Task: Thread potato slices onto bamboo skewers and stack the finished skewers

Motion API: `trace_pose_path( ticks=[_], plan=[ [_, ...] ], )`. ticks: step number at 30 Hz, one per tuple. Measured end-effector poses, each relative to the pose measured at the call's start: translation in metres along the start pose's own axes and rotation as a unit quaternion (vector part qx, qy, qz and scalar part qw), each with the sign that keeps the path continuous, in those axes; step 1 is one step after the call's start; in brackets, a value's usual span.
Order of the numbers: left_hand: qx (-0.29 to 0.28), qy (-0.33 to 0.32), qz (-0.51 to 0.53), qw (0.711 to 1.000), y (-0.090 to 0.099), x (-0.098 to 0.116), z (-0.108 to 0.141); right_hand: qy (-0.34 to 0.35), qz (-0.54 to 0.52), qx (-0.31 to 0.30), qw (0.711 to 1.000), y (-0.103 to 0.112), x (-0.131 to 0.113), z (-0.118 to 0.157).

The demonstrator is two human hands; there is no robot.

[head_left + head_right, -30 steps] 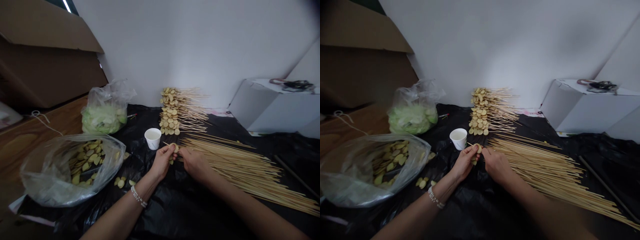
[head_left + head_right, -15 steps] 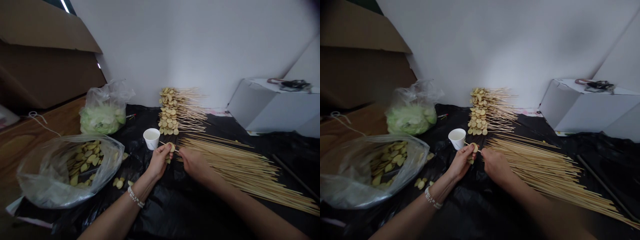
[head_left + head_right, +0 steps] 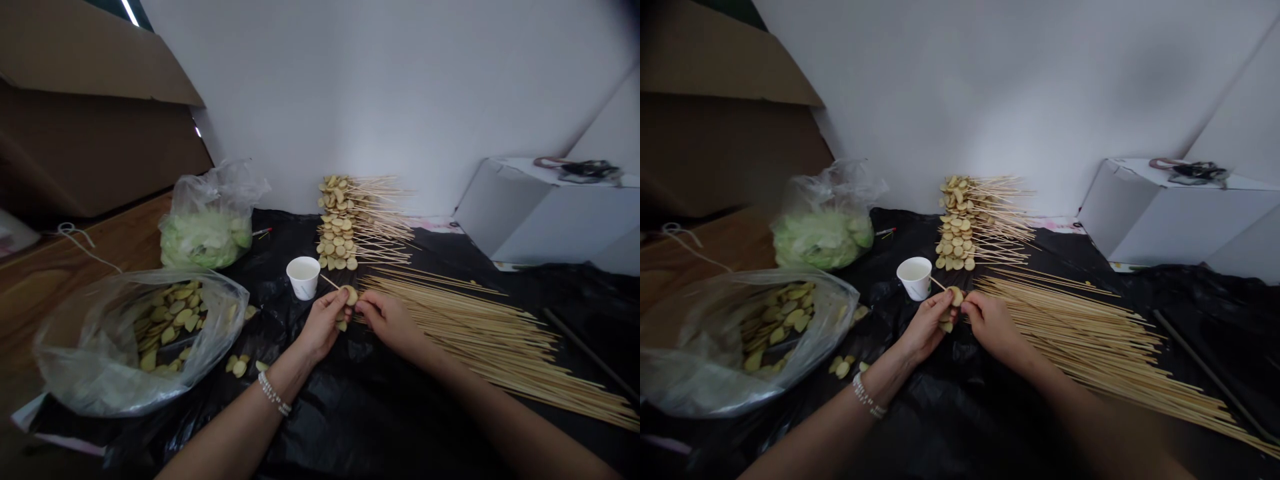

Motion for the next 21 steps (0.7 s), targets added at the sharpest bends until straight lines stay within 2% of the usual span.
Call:
trace_pose_path(
  ticks=[5,10,14,18,19,21],
  plan=[
    [0.041,0.036,0.078,0.995,0.006,-0.005,0.000,-0.023,-0.008,0.018,1.000,0.007,0.005,-0.003],
    [0.045,0.006,0.050,0.998,0.010,0.002,-0.003,-0.013,0.020,-0.013,1.000,-0.002,0.002,-0.001],
    [0.069,-0.049,0.019,0.996,0.018,0.015,-0.005,0.037,0.128,0.021,0.991,-0.002,-0.005,0.005],
    [0.078,-0.074,-0.022,0.994,0.021,0.020,-0.004,0.076,0.284,0.063,0.954,-0.007,-0.010,0.013],
    [0.078,-0.075,-0.030,0.994,0.021,0.020,-0.004,0.074,0.281,0.064,0.955,-0.007,-0.009,0.013],
    [0.074,-0.073,-0.041,0.994,0.020,0.019,-0.003,0.050,0.205,0.036,0.977,-0.007,-0.004,0.009]
  ],
)
Point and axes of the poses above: each hand's wrist, its own z-axis away from the middle knuckle, its own y-axis out of the back of the hand, x = y × z, the point moved 10 cm from there along -z, towards the middle knuckle, and after that the axes turned 10 degrees about -y, right-handed, at the moved point
